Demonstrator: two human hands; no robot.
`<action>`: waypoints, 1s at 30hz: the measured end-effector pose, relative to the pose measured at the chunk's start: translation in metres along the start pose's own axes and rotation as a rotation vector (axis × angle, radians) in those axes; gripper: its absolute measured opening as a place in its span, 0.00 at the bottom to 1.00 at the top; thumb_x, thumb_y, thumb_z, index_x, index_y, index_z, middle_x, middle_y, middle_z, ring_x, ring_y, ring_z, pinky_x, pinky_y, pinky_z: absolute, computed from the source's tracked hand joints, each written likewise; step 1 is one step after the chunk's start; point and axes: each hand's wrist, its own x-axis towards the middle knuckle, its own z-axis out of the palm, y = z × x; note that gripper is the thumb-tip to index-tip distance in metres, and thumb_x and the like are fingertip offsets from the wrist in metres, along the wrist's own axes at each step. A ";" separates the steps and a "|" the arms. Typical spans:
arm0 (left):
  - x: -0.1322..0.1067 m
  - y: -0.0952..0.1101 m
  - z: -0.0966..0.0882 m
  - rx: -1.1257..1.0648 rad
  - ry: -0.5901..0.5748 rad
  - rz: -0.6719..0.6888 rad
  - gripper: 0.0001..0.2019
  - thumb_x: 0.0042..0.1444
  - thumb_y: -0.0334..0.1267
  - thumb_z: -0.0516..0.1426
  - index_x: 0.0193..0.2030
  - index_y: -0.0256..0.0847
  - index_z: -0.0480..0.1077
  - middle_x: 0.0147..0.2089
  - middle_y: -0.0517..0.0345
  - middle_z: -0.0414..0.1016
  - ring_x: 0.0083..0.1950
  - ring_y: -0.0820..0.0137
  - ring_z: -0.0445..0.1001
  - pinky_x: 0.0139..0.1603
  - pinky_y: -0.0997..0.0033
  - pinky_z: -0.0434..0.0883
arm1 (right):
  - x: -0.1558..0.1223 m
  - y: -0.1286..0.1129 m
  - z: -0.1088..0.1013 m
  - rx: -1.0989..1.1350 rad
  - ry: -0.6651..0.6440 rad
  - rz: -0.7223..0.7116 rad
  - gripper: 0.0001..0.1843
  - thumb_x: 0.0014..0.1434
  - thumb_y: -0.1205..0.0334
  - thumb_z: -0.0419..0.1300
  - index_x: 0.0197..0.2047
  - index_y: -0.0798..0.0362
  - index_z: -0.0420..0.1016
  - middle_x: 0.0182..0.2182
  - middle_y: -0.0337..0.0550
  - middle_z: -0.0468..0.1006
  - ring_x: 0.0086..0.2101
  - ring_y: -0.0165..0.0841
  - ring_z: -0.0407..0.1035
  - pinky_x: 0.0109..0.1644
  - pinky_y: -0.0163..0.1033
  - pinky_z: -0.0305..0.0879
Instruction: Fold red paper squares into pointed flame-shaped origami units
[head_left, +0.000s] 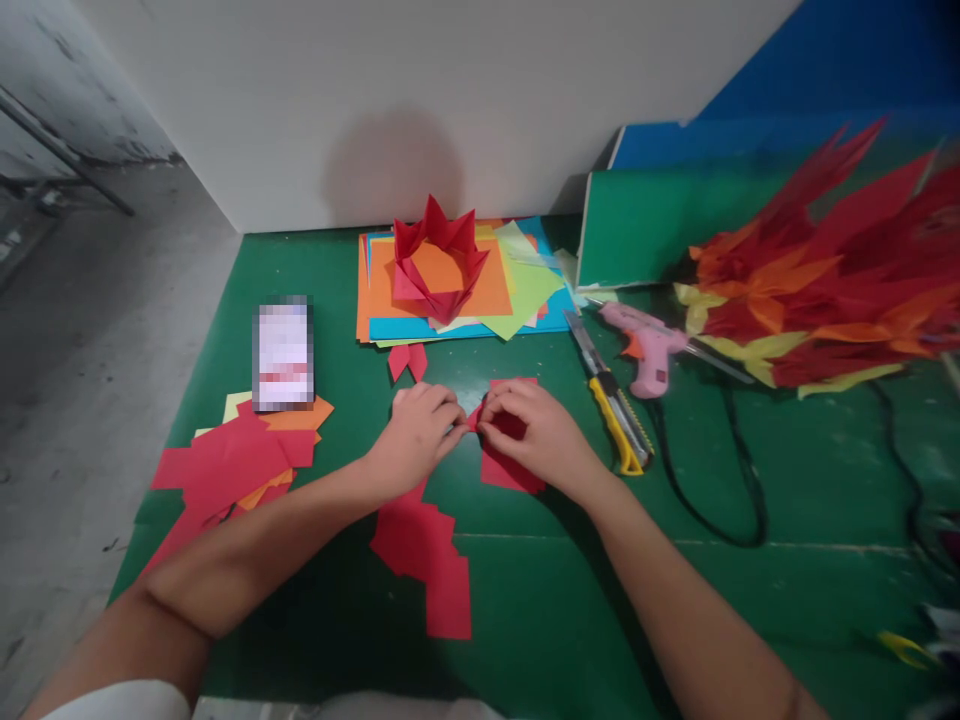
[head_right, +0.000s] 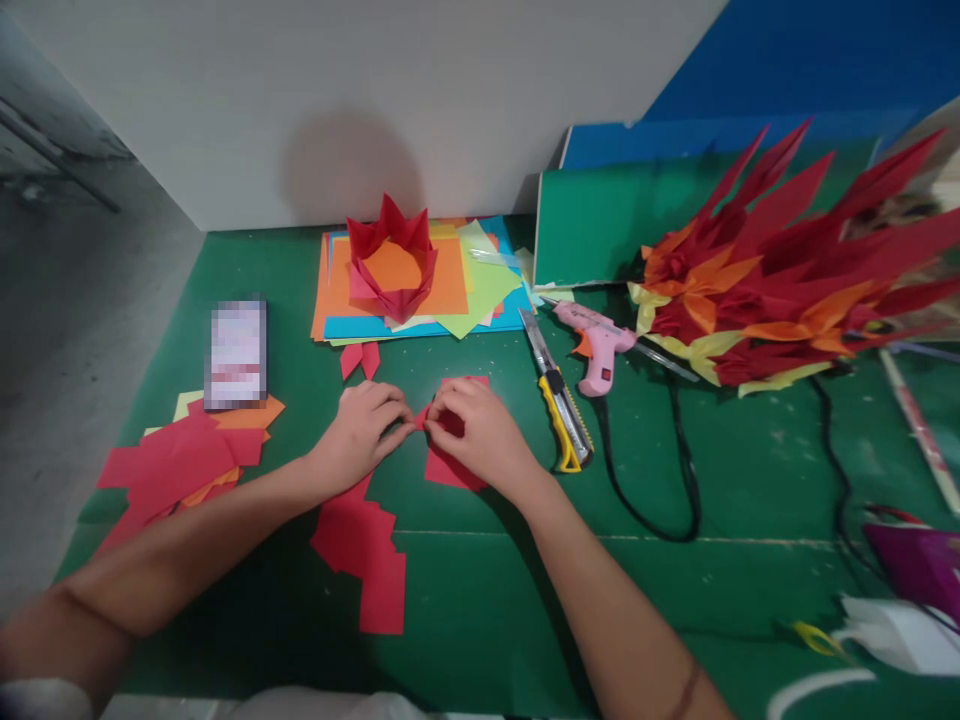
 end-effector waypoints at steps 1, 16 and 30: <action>0.000 0.000 0.000 -0.006 -0.004 -0.010 0.10 0.63 0.38 0.53 0.34 0.37 0.71 0.39 0.55 0.72 0.40 0.67 0.65 0.40 0.65 0.58 | 0.000 0.000 0.000 0.002 -0.001 -0.001 0.04 0.54 0.68 0.58 0.29 0.50 0.68 0.33 0.43 0.73 0.38 0.37 0.68 0.42 0.43 0.64; -0.002 0.003 0.002 -0.050 -0.002 0.006 0.10 0.64 0.33 0.50 0.38 0.38 0.72 0.42 0.54 0.74 0.43 0.66 0.67 0.42 0.64 0.60 | 0.001 -0.001 0.003 0.025 -0.014 0.022 0.07 0.55 0.69 0.57 0.28 0.51 0.64 0.32 0.43 0.71 0.37 0.37 0.66 0.41 0.42 0.62; -0.005 0.000 -0.007 0.024 -0.035 0.261 0.11 0.59 0.27 0.51 0.44 0.37 0.73 0.45 0.56 0.77 0.45 0.66 0.69 0.46 0.63 0.64 | 0.001 0.000 -0.001 0.045 -0.038 0.042 0.07 0.57 0.72 0.56 0.36 0.50 0.66 0.35 0.43 0.74 0.40 0.38 0.66 0.43 0.43 0.62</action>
